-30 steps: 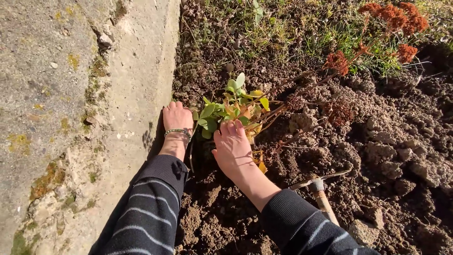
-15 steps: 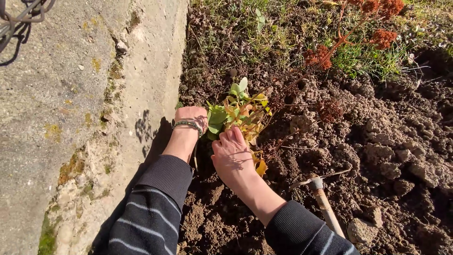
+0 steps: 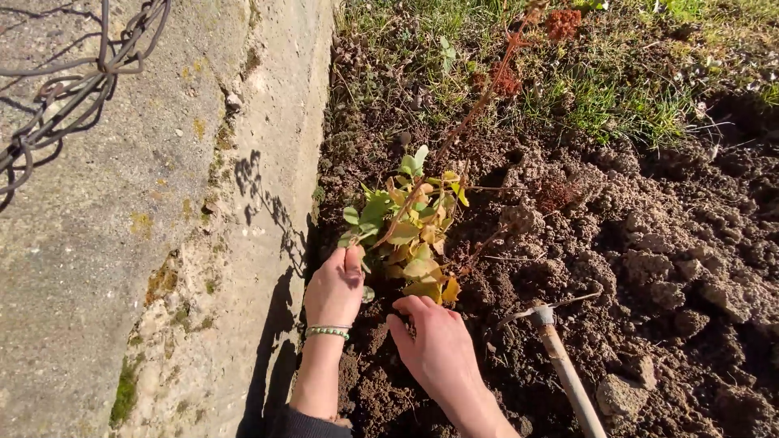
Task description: The person sits on the ground next to a concrete wall and uses their hands to pull dead leaves and dry stems from a small green plant. They also use a small hand hoe to loosen the soil around the base of the plant.
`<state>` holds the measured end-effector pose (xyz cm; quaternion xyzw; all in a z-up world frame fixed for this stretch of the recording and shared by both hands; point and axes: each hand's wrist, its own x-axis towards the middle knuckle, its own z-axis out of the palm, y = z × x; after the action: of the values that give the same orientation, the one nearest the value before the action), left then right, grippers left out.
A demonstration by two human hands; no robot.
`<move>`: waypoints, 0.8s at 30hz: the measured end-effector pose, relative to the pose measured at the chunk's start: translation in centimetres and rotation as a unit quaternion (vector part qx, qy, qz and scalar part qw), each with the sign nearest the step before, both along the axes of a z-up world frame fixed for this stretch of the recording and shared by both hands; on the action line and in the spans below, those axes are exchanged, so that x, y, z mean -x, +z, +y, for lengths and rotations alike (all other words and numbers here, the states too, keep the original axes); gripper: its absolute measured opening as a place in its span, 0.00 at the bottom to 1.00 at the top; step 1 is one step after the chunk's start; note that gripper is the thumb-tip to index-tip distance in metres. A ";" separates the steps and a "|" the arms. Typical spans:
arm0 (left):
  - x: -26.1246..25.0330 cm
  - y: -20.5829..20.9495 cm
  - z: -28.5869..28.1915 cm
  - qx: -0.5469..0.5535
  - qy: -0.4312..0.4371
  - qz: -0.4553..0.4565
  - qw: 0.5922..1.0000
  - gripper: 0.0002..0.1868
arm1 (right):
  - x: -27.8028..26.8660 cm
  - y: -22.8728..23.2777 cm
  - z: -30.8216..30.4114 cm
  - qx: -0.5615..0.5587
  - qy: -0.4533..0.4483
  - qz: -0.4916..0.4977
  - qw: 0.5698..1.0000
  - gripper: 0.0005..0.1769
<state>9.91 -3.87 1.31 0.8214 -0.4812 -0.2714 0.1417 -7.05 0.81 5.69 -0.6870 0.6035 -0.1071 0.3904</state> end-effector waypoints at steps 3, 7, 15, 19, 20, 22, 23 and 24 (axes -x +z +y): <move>-0.5 3.6 2.8 -0.002 0.073 0.420 0.905 0.29 | 1.5 5.4 -0.2 -0.228 -0.147 -0.117 0.955 0.21; 2.4 10.2 4.9 -0.046 0.081 0.469 0.879 0.31 | 2.3 5.8 0.7 -0.340 -0.352 -0.430 0.758 0.24; 9.3 11.8 6.4 0.020 -0.190 0.146 0.971 0.21 | 3.3 5.9 2.6 -0.325 -0.431 -0.578 0.611 0.30; 11.5 12.9 6.5 0.224 -0.278 0.147 0.922 0.20 | 4.9 7.6 1.5 -0.298 -0.513 -0.608 0.527 0.25; 11.5 13.7 6.4 0.252 -0.227 0.206 0.918 0.21 | 5.3 7.8 1.1 -0.303 -0.547 -0.617 0.477 0.27; 11.0 14.4 6.3 0.280 -0.180 0.267 0.905 0.22 | 6.7 8.1 0.5 -0.299 -0.579 -0.627 0.426 0.31; 10.6 14.4 6.0 0.262 -0.121 0.279 0.916 0.21 | 7.7 8.3 -0.1 -0.274 -0.600 -0.626 0.416 0.30; 10.1 14.5 5.7 0.242 -0.062 0.290 0.924 0.20 | 8.8 8.6 -0.6 -0.248 -0.620 -0.624 0.406 0.29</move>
<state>-0.20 1.85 15.80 0.6165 -0.5198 -0.3810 0.4522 -15.81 0.16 14.34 0.2595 0.4540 -0.5646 0.6385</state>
